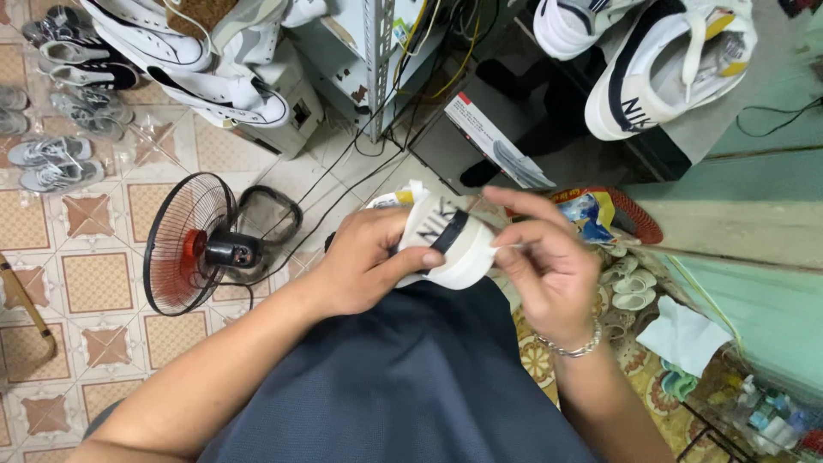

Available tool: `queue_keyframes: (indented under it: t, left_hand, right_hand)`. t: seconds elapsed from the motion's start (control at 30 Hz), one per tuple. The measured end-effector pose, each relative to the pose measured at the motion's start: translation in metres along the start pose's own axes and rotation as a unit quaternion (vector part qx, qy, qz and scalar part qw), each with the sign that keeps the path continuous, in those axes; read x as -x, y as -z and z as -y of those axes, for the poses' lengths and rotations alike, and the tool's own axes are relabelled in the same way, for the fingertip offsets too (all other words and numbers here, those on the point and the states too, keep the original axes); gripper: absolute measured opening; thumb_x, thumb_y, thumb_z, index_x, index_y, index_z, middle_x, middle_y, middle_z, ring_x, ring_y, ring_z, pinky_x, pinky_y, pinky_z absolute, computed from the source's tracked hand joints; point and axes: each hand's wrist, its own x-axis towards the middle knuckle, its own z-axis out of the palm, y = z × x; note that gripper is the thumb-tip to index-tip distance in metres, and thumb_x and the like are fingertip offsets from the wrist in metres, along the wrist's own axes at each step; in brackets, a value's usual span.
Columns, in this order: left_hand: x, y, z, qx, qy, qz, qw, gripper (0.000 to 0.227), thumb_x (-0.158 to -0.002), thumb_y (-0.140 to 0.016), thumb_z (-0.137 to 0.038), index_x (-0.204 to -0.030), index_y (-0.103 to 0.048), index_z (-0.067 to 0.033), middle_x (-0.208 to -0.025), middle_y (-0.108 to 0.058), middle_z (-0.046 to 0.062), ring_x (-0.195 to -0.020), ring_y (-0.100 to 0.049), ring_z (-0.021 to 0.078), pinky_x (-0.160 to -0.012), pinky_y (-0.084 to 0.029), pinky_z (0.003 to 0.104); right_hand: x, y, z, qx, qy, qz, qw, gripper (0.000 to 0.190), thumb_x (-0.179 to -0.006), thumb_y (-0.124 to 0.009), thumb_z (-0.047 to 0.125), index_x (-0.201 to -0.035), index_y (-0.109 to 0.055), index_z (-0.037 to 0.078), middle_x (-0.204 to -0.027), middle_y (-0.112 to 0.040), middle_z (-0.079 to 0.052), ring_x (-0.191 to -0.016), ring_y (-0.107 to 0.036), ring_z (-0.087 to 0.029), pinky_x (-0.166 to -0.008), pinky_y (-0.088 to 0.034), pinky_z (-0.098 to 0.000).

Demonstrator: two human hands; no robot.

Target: The person picks up pairs of sneakers from a shelf, holds and turns each shoe to check it, and wraps shoes in clear plastic bags. They place the wrapped pairs back on the shelving and arrange several white sneakers on a small table near the wall.

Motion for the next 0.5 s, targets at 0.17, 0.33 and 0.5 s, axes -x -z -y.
queue_keyframes:
  t: [0.17, 0.33, 0.5]
  left_hand:
    - [-0.029, -0.001, -0.043, 0.062, 0.040, -0.022, 0.997, 0.024, -0.098, -0.070, -0.029, -0.100, -0.073, -0.0055, -0.082, -0.072, 0.004, -0.071, -0.068, 0.0137, -0.065, -0.053, 0.030]
    - [-0.049, -0.004, -0.083, 0.113, 0.019, -0.036, 0.993, 0.025, -0.103, -0.065, -0.028, -0.108, -0.073, -0.0058, -0.087, -0.077, 0.000, -0.080, -0.069, 0.0035, -0.072, -0.057, 0.025]
    - [-0.051, -0.014, -0.091, 0.179, 0.042, -0.045, 0.982, 0.025, -0.104, -0.063, -0.027, -0.109, -0.073, -0.0044, -0.088, -0.077, -0.001, -0.081, -0.065, 0.0013, -0.072, -0.056, 0.025]
  right_hand:
    - [-0.018, 0.011, 0.053, 0.090, 0.053, -0.072, 0.992, 0.010, -0.096, -0.068, 0.005, -0.099, -0.065, -0.005, -0.138, -0.061, -0.025, -0.085, -0.062, -0.009, -0.075, -0.054, -0.0212]
    - [-0.021, 0.016, 0.092, 0.234, 0.177, -0.041, 0.955, 0.012, -0.098, -0.074, 0.006, -0.101, -0.067, -0.003, -0.133, -0.064, -0.025, -0.115, -0.069, -0.021, -0.101, -0.058, -0.0293]
    - [-0.028, 0.030, 0.097, 0.196, 0.165, -0.039, 0.966, 0.010, -0.102, -0.071, 0.005, -0.101, -0.066, -0.003, -0.135, -0.064, -0.025, -0.108, -0.072, -0.018, -0.091, -0.062, -0.0247]
